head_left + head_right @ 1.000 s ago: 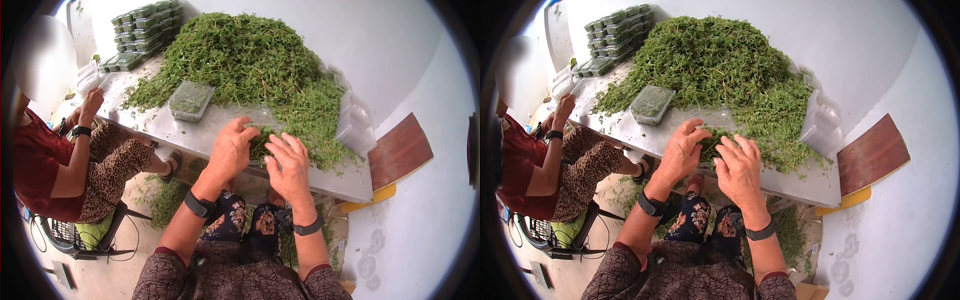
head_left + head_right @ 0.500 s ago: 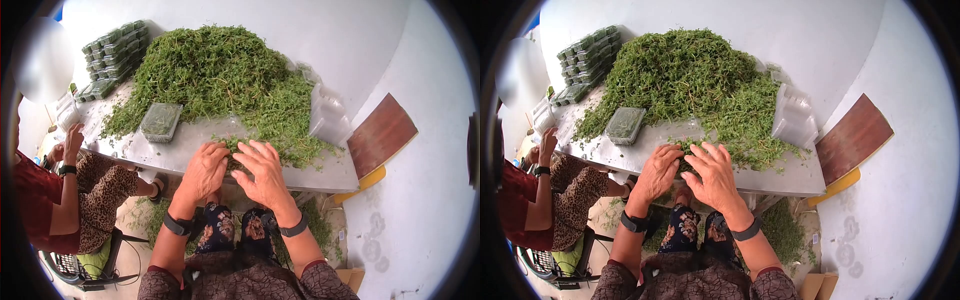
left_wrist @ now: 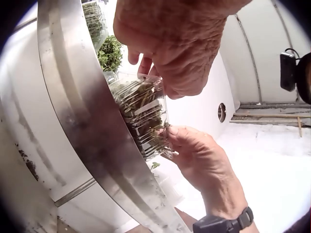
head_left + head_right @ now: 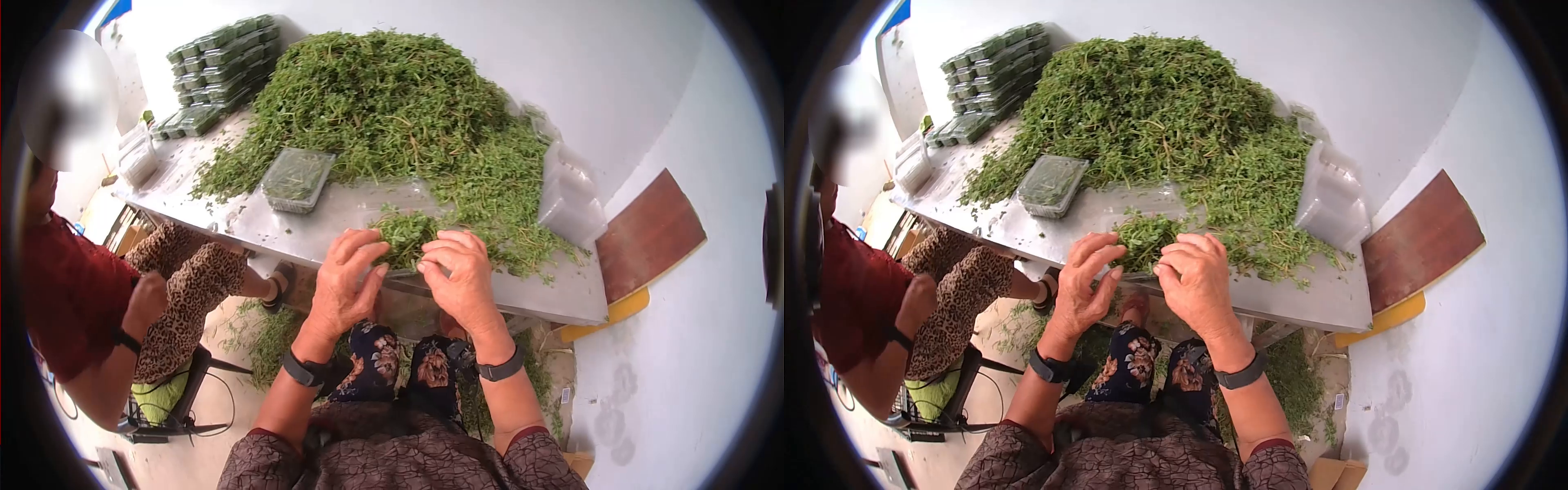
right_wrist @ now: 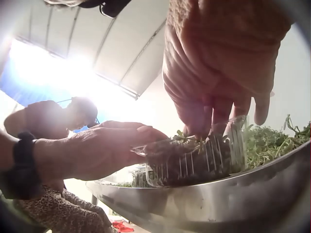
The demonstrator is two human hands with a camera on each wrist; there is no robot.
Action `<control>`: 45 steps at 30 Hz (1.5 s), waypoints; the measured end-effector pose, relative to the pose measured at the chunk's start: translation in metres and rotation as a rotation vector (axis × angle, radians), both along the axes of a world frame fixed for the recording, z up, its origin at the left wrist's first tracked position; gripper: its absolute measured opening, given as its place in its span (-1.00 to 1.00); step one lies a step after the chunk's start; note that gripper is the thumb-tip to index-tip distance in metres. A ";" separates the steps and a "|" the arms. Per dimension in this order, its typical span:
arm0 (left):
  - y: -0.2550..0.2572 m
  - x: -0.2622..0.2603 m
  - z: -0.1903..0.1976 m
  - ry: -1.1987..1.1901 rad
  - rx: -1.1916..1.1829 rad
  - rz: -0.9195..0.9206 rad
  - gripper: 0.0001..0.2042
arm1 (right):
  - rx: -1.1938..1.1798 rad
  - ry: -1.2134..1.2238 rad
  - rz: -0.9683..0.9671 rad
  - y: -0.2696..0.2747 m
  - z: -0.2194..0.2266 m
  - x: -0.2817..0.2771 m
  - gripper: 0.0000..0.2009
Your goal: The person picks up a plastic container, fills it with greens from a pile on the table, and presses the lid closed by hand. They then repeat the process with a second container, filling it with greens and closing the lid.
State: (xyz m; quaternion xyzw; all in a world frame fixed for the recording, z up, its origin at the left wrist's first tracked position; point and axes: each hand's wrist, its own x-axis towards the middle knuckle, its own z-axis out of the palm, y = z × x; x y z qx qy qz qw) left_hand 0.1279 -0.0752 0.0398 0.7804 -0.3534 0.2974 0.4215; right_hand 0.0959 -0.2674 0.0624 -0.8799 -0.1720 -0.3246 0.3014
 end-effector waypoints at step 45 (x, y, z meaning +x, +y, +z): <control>0.026 -0.041 -0.054 0.001 0.285 -0.403 -0.81 | -0.344 0.415 -0.186 -0.084 0.044 0.005 -0.66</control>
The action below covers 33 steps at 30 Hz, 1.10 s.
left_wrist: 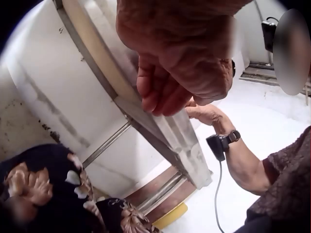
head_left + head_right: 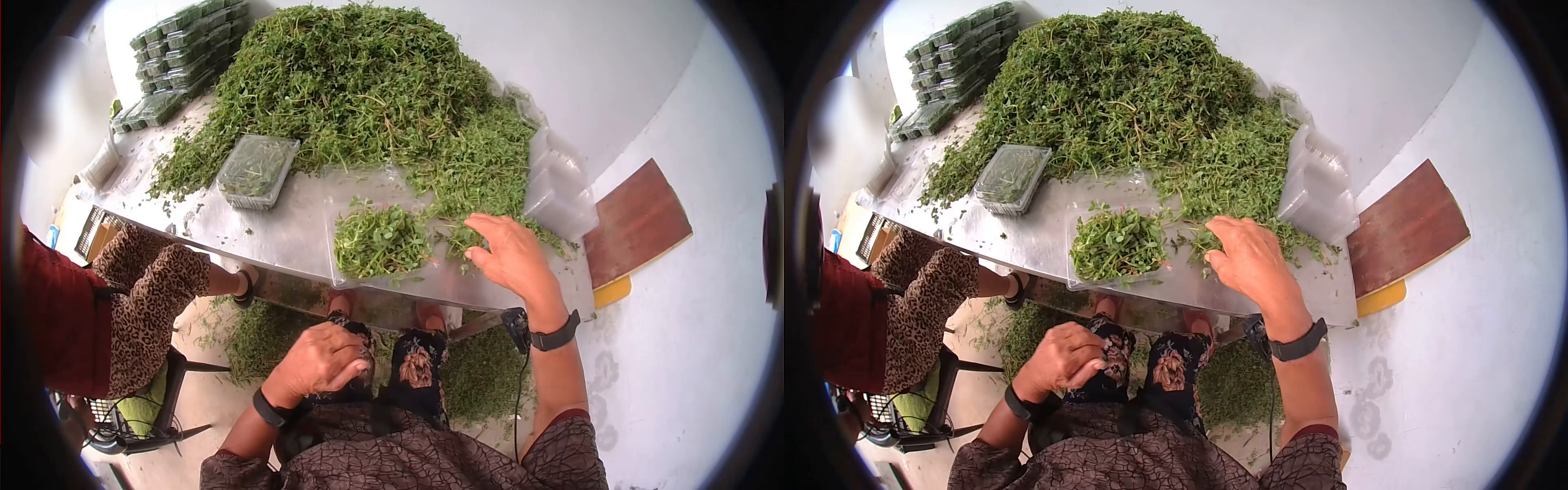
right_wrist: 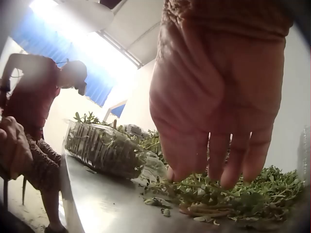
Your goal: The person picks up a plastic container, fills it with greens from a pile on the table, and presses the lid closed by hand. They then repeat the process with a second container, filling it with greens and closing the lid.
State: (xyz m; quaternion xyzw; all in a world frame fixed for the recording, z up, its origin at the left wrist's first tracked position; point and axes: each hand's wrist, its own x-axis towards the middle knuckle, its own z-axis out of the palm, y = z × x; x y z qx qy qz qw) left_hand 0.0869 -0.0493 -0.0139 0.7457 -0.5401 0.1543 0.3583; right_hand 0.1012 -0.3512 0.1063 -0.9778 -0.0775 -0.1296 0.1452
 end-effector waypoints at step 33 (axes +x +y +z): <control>-0.058 0.018 -0.114 0.346 0.264 0.015 -0.76 | -0.224 -0.091 0.041 -0.017 -0.026 0.087 -0.82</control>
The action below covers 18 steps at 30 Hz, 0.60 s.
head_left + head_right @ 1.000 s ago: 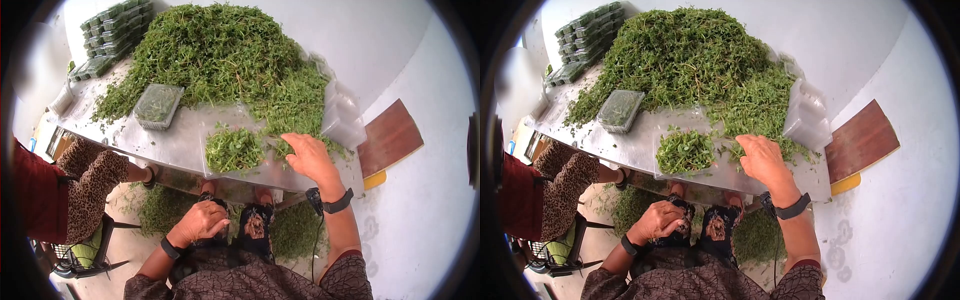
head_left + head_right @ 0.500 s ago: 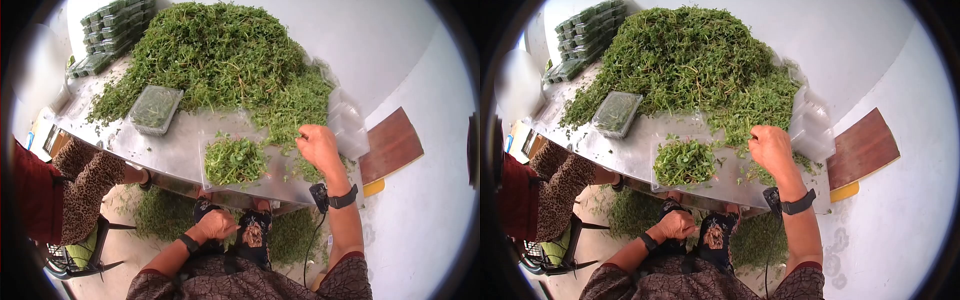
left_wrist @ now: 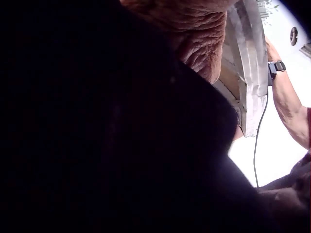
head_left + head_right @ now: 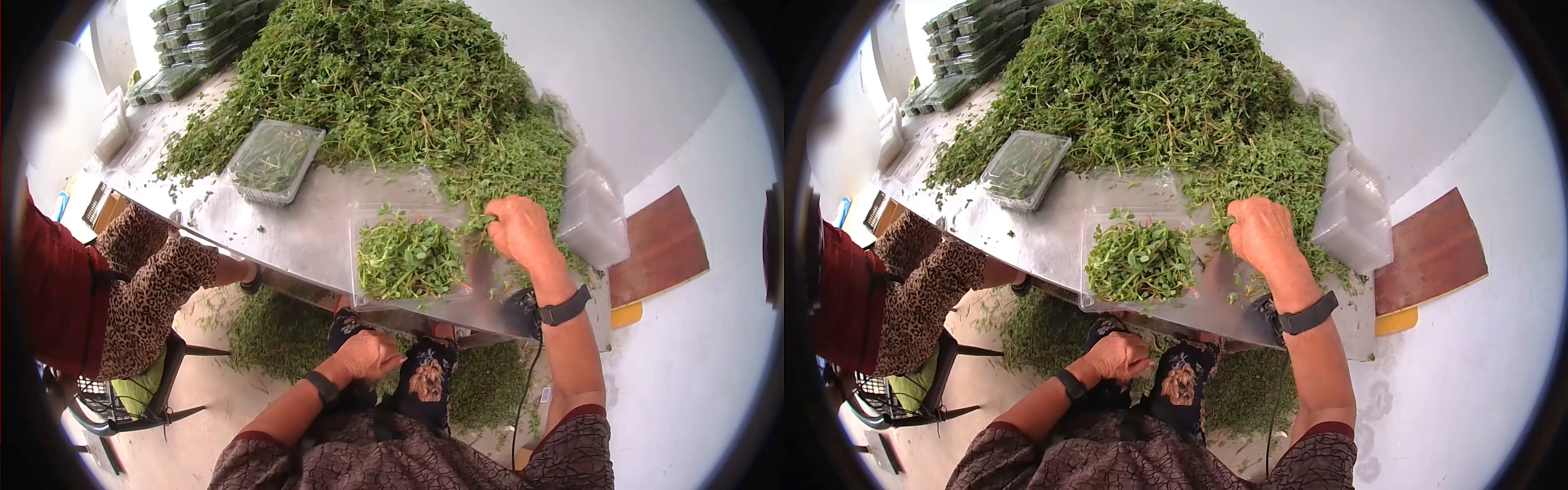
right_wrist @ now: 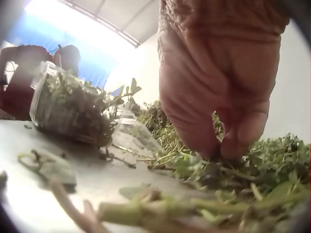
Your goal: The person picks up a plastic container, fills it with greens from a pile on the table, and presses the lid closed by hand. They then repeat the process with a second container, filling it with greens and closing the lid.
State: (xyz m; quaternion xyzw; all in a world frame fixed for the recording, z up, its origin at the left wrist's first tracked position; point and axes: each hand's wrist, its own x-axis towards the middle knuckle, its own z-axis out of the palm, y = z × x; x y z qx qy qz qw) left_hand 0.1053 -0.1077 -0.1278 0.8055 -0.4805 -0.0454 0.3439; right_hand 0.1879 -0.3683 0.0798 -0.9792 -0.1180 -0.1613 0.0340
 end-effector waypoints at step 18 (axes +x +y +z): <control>-0.002 0.001 -0.011 -0.021 0.041 0.005 -0.76 | 1.087 0.418 -0.113 0.081 0.064 -0.066 -0.79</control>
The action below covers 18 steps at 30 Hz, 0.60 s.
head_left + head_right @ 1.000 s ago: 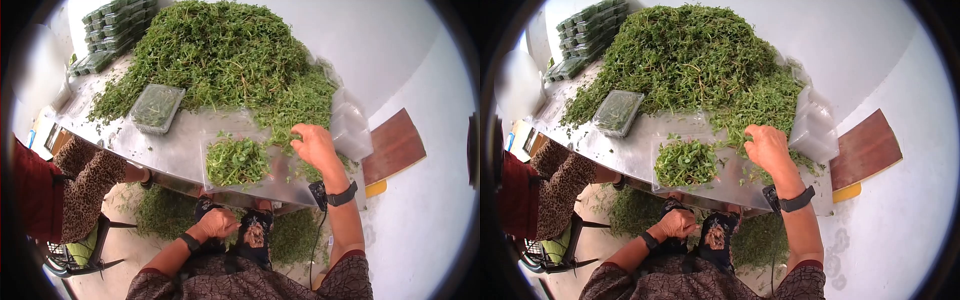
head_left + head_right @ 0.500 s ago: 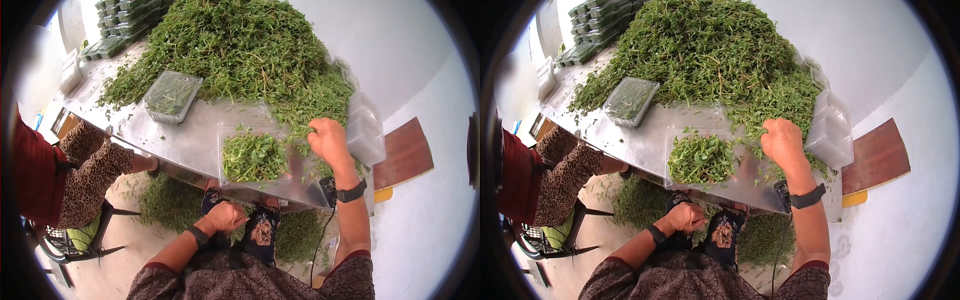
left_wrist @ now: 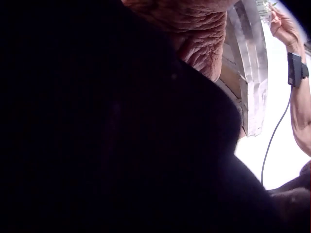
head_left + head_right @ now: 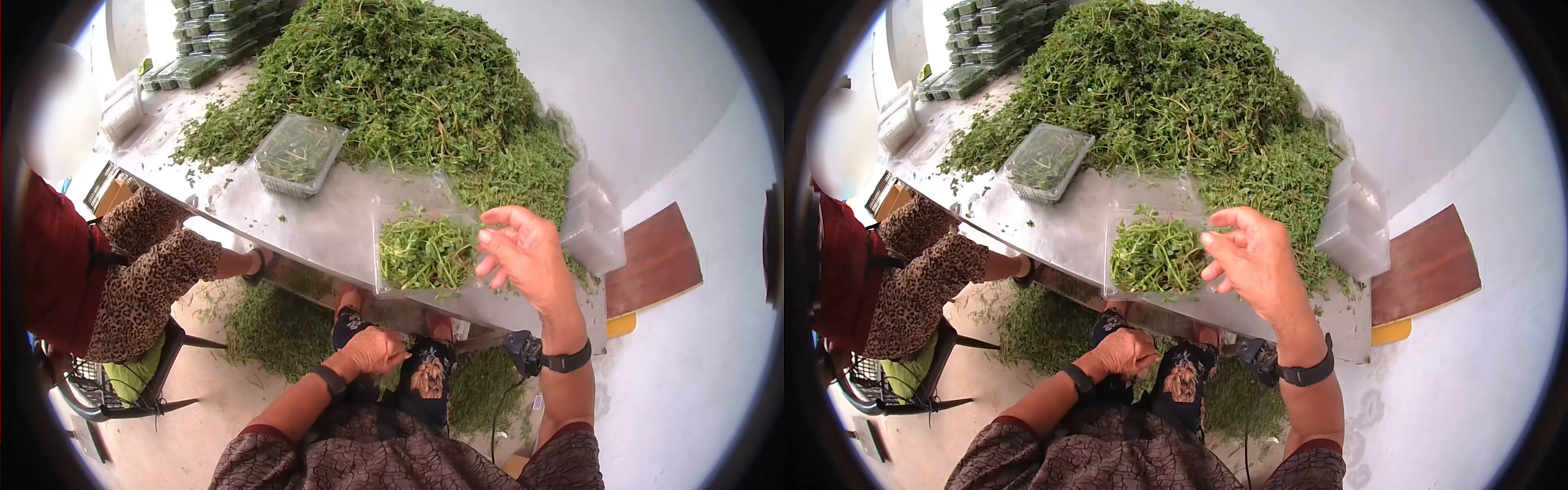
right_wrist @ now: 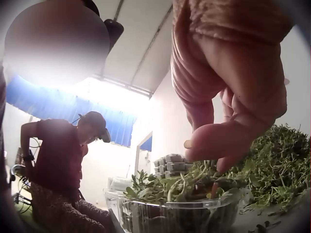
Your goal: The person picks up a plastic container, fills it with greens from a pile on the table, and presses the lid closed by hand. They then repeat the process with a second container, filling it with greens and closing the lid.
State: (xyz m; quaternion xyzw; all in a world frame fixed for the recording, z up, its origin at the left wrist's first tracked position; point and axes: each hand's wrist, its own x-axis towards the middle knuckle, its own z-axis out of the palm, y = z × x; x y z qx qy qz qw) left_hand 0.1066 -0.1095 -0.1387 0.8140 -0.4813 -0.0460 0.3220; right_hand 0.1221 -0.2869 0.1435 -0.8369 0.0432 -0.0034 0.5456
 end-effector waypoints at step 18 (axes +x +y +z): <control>0.001 0.001 -0.001 0.001 -0.038 0.002 -0.68 | -0.985 -0.603 0.346 0.016 -0.045 -0.032 -0.58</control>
